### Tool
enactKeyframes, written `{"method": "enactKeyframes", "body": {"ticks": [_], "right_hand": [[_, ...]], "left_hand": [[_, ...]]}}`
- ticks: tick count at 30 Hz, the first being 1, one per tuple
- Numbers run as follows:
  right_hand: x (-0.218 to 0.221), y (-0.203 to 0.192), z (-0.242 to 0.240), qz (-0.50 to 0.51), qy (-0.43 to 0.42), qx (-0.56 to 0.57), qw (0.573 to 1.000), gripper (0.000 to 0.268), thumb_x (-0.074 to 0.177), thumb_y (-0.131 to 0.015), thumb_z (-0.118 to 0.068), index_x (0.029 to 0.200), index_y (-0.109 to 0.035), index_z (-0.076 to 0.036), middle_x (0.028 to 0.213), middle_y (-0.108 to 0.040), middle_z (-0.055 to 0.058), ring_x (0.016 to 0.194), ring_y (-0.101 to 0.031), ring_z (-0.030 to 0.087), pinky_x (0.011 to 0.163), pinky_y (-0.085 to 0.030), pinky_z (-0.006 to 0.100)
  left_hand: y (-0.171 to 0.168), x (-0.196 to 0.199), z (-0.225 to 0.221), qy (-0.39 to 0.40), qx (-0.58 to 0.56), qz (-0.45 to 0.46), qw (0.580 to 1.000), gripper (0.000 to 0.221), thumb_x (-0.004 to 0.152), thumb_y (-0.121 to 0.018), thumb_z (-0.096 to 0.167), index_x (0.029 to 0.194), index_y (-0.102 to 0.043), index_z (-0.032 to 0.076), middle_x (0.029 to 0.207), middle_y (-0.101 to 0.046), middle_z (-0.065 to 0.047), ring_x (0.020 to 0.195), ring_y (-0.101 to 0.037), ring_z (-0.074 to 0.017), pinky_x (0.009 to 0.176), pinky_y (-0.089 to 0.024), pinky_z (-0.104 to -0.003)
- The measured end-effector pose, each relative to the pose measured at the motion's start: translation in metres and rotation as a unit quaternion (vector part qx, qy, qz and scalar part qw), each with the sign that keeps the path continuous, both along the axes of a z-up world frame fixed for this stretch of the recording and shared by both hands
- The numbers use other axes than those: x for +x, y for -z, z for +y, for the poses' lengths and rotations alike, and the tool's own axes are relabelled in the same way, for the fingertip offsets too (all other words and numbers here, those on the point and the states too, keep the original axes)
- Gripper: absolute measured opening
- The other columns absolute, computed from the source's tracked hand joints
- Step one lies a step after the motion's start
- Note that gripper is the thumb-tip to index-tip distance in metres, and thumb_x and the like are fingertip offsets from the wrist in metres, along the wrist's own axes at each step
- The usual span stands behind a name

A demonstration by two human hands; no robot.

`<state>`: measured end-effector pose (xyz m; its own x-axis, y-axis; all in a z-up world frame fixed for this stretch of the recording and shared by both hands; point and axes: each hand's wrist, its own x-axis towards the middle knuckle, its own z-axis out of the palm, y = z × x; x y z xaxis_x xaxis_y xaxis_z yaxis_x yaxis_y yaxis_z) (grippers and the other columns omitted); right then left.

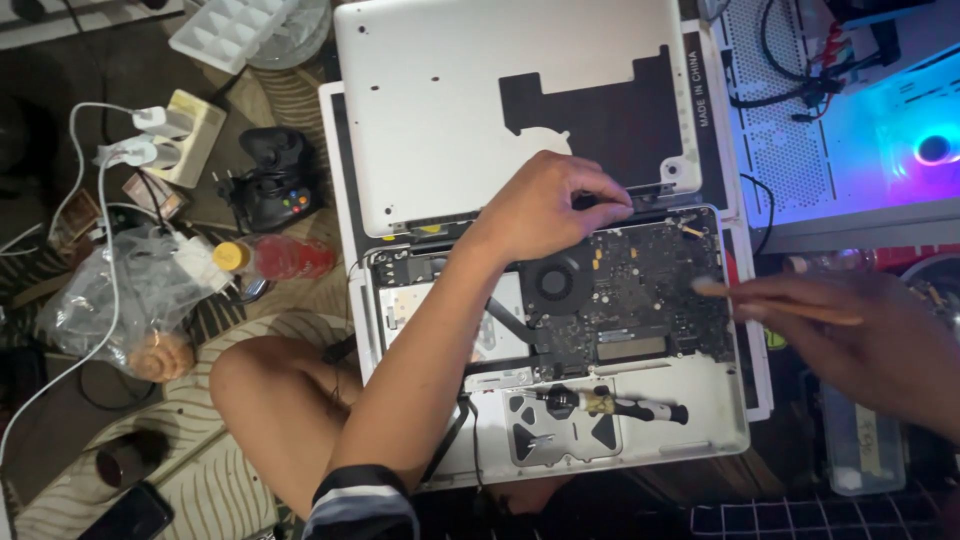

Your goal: Repairing a laptop by seating internal connectors with a spudger and fastening motherboard screws with a screwdriver.

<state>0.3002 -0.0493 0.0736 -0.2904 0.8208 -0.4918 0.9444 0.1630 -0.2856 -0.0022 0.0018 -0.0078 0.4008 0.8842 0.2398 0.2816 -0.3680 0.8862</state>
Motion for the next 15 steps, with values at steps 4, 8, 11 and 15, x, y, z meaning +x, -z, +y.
{"method": "enactKeyframes", "body": {"ticks": [4,8,11,15], "right_hand": [[-0.008,-0.001,-0.001,0.032,-0.019,0.061,0.997,0.029,0.084,-0.071,-0.022,0.112,-0.079,-0.028,0.076,-0.084,-0.002,0.046,-0.068,0.02,0.05,-0.05,0.036],[-0.013,0.011,0.002,0.084,-0.069,0.061,0.992,0.03,0.088,-0.066,-0.021,0.115,-0.076,-0.023,0.088,-0.088,-0.007,0.03,-0.064,0.013,0.039,-0.049,0.029],[-0.027,-0.004,-0.002,0.129,-0.065,0.072,0.987,0.035,0.088,-0.062,-0.013,0.113,-0.08,-0.028,0.103,-0.086,-0.013,0.032,-0.053,0.015,0.039,-0.046,0.031],[-0.014,0.018,0.004,0.045,-0.028,-0.015,0.998,0.049,0.092,-0.055,-0.032,0.138,-0.06,-0.048,0.111,-0.084,-0.011,0.046,-0.065,0.015,0.052,-0.057,0.031]], "left_hand": [[0.001,-0.001,0.001,0.001,0.013,-0.003,1.0,0.009,0.085,-0.075,0.013,0.091,-0.08,0.008,0.08,-0.076,-0.003,0.058,-0.06,-0.0157,0.059,-0.049,-0.028],[-0.002,0.0,0.0,-0.008,-0.001,0.007,1.0,0.01,0.084,-0.075,0.013,0.09,-0.08,0.007,0.083,-0.078,-0.004,0.061,-0.064,-0.0169,0.062,-0.051,-0.028],[-0.004,0.001,0.0,-0.012,-0.004,0.007,1.0,0.01,0.083,-0.075,0.013,0.09,-0.081,0.008,0.082,-0.078,-0.003,0.061,-0.064,-0.0167,0.062,-0.051,-0.028],[-0.003,0.002,0.0,-0.013,-0.004,0.015,1.0,0.011,0.084,-0.074,0.013,0.09,-0.08,0.007,0.081,-0.077,-0.003,0.06,-0.062,-0.0165,0.061,-0.05,-0.028]]}}
